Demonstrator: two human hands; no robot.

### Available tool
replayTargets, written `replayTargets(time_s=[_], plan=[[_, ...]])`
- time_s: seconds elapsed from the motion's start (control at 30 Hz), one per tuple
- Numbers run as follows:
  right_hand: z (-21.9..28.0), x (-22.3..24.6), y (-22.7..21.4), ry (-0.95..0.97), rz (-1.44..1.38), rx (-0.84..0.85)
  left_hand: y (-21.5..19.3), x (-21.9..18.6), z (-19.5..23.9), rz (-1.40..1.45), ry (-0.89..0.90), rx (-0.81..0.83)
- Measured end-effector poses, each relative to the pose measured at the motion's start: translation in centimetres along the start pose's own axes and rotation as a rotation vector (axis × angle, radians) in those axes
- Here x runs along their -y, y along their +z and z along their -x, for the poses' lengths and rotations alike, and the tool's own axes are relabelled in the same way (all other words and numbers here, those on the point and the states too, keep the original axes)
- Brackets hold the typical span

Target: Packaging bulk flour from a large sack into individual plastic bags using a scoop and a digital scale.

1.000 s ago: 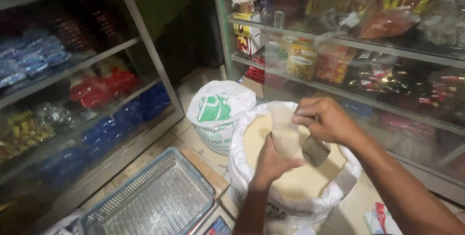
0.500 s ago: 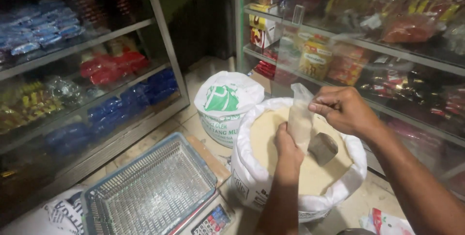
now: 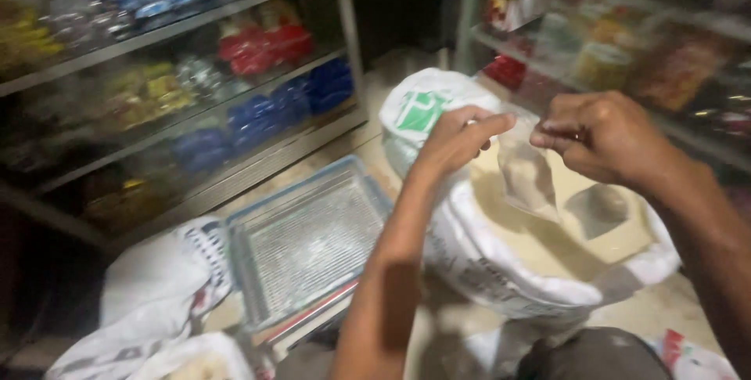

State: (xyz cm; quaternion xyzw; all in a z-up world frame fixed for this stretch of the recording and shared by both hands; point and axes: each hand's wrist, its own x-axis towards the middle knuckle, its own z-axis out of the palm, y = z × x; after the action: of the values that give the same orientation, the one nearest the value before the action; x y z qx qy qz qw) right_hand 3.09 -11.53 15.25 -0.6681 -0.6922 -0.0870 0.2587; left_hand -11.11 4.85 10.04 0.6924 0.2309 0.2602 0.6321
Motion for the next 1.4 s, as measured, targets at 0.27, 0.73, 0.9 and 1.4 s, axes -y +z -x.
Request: replayTargets(time_s=[0.27,0.73,0.9,1.4], plan=[[-6.6,8.4,4.3,-0.314,-0.08,0.032,-10.8,-3.8,5.7,-0.509,-0.114,-0.321],[-7.7,10.1,27.6,-0.318,0.014,0.354,-18.2,11.7,14.8,-0.578,-0.511,-0.597],[-5.8,11.8,27.2,-0.323,0.046,0.504,-16.9,15.3,16.8,-0.646,-0.509,-0.505],[-4.9,12.7,32.1,-0.102,0.038,0.4,-15.3,11.1,18.3,-0.769,-0.49,-0.494]])
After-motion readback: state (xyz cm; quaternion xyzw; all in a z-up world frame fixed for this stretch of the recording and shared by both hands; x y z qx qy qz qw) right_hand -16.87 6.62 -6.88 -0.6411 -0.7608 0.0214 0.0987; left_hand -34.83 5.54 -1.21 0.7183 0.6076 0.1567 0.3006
